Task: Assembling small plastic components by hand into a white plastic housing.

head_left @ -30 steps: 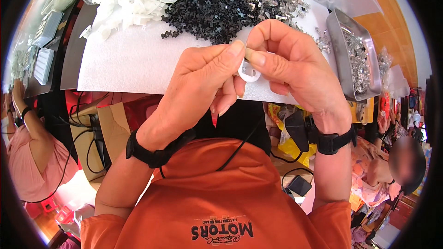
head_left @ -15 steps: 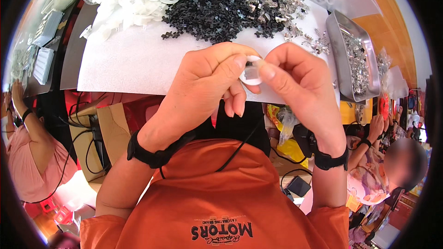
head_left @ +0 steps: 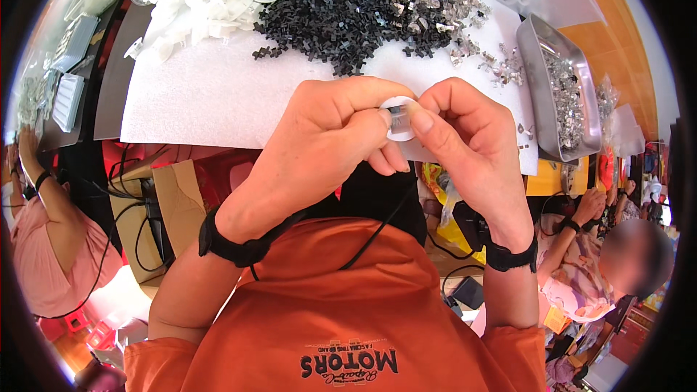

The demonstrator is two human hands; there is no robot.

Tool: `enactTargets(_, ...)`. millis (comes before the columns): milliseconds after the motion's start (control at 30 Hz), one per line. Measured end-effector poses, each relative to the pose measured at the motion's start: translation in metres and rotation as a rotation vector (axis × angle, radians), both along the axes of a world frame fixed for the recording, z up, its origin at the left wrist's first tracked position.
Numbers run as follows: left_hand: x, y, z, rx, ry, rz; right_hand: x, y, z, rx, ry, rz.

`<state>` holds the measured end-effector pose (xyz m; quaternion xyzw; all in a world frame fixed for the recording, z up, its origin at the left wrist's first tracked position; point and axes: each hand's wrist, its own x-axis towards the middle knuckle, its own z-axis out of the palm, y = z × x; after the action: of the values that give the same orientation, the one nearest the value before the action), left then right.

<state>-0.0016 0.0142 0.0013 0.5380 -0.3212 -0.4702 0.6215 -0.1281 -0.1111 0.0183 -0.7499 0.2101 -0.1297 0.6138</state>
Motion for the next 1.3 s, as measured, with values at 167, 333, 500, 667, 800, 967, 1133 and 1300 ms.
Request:
enactTargets(167, -0.002, -0.003, 0.000, 0.027, -0.006, 0.035, -0.002, -0.002, -0.005, 0.031, -0.041, 0.002)
enactTargets(333, -0.003, -0.005, 0.000, 0.036, -0.025, 0.031, -0.003, -0.001, -0.006, -0.001, -0.056, -0.006)
enactTargets(500, -0.002, -0.007, 0.002, -0.019, 0.003, -0.002, -0.006, 0.000, 0.002, 0.090, -0.055, -0.053)
enactTargets(667, 0.002, -0.002, -0.001, -0.069, 0.131, -0.039, -0.007, -0.007, 0.002, 0.074, -0.014, -0.035)
enactTargets(800, 0.006, -0.002, 0.000, -0.093, 0.171, -0.069, -0.004, -0.007, 0.003, -0.020, -0.044, -0.041)
enactTargets(967, 0.007, -0.003, -0.009, -0.156, 0.168, -0.061, -0.006, 0.000, 0.008, -0.271, -0.126, -0.128)
enactTargets(1133, 0.004, -0.002, -0.015, -0.193, 0.118, -0.018, 0.001, 0.014, 0.003, -0.509, -0.123, -0.084)
enactTargets(1300, 0.001, -0.002, -0.016, -0.227, 0.119, 0.042, 0.007, 0.015, -0.002, -0.614, -0.175, -0.095)
